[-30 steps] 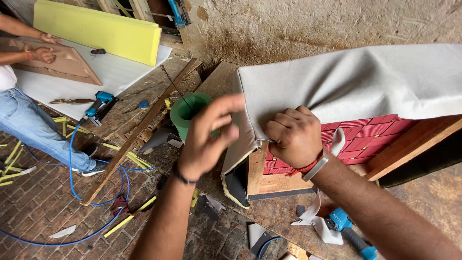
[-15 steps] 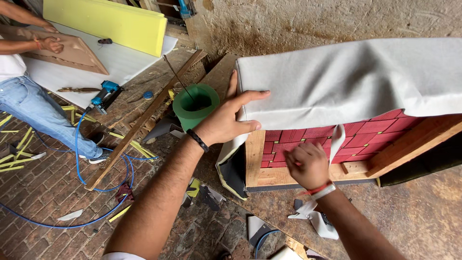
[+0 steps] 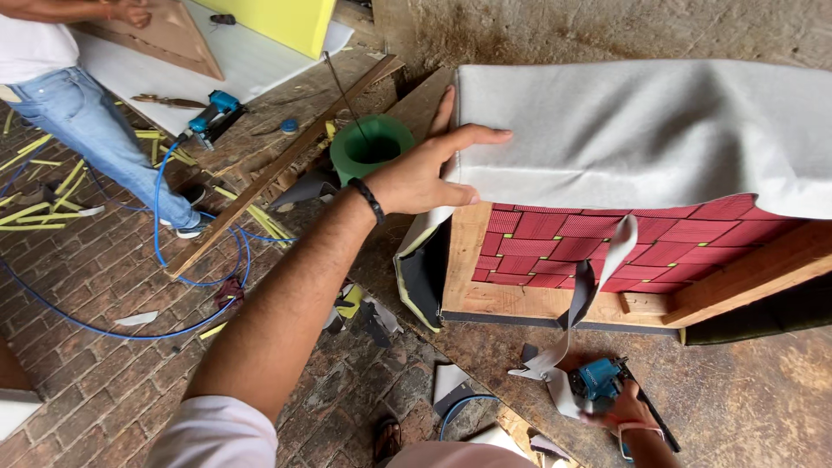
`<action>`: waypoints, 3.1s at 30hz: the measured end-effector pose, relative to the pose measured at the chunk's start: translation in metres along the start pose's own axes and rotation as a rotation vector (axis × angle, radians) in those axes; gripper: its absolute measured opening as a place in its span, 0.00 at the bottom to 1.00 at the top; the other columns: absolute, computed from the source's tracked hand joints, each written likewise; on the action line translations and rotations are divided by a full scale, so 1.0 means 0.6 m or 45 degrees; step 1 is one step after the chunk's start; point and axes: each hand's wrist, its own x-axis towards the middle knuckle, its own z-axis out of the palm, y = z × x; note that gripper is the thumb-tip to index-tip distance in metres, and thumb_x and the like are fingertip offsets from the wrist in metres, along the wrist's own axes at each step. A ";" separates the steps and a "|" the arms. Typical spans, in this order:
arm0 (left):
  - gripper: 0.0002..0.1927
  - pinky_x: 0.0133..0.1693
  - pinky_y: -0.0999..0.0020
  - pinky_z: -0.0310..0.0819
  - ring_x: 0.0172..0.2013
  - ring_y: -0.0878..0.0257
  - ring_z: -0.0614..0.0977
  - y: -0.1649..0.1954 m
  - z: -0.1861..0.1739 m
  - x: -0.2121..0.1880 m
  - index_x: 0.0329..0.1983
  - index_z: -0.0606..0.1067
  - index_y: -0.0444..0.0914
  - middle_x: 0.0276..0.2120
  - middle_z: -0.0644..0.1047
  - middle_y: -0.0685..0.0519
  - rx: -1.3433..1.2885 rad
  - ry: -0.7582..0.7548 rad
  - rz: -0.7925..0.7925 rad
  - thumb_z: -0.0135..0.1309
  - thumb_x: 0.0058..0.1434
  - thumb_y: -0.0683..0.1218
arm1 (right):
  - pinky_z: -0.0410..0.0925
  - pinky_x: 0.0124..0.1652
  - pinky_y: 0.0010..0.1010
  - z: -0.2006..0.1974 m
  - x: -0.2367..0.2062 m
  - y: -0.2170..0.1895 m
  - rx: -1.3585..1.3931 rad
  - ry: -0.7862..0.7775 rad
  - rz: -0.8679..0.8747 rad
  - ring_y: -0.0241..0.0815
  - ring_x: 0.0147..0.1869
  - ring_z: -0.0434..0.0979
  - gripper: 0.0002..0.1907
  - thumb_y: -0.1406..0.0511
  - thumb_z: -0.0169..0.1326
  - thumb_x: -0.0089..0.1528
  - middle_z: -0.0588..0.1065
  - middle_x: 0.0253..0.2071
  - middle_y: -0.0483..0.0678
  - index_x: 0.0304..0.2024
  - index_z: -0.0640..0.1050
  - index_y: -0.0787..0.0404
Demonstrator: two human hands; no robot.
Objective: The person staples gray fabric onto a wooden chair frame using a pneumatic staple gun. They repeatedly pull the fabric taut, fold edges, and drive staples along the frame while another person works nearby on a separate piece.
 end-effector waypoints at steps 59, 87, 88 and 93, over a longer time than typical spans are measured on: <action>0.37 0.67 0.59 0.62 0.74 0.51 0.60 0.120 0.128 -0.086 0.57 0.72 0.41 0.77 0.54 0.44 -0.049 0.777 -0.019 0.46 0.42 0.25 | 0.72 0.59 0.37 -0.112 -0.108 0.117 0.224 0.534 -0.524 0.50 0.58 0.80 0.18 0.60 0.69 0.52 0.81 0.50 0.49 0.46 0.85 0.46; 0.29 0.65 0.56 0.73 0.71 0.43 0.69 0.083 0.124 -0.052 0.58 0.72 0.38 0.76 0.54 0.35 -0.226 0.855 0.219 0.44 0.51 0.31 | 0.68 0.62 0.38 -0.557 -0.338 -0.302 -0.326 1.616 -1.269 0.38 0.63 0.77 0.34 0.63 0.62 0.49 0.77 0.62 0.40 0.60 0.78 0.42; 0.29 0.67 0.55 0.73 0.71 0.43 0.68 0.075 0.120 -0.048 0.58 0.72 0.38 0.76 0.54 0.34 -0.271 0.832 0.262 0.44 0.52 0.31 | 0.69 0.61 0.38 -0.559 -0.329 -0.306 -0.328 1.612 -1.268 0.38 0.62 0.77 0.35 0.64 0.61 0.47 0.77 0.61 0.40 0.60 0.79 0.42; 0.35 0.68 0.54 0.68 0.69 0.46 0.68 0.033 0.140 -0.075 0.72 0.62 0.38 0.74 0.59 0.36 -0.317 0.725 0.219 0.48 0.59 0.36 | 0.71 0.61 0.36 -0.559 -0.298 -0.301 -0.395 1.642 -1.309 0.36 0.63 0.80 0.31 0.65 0.58 0.52 0.79 0.61 0.39 0.60 0.81 0.44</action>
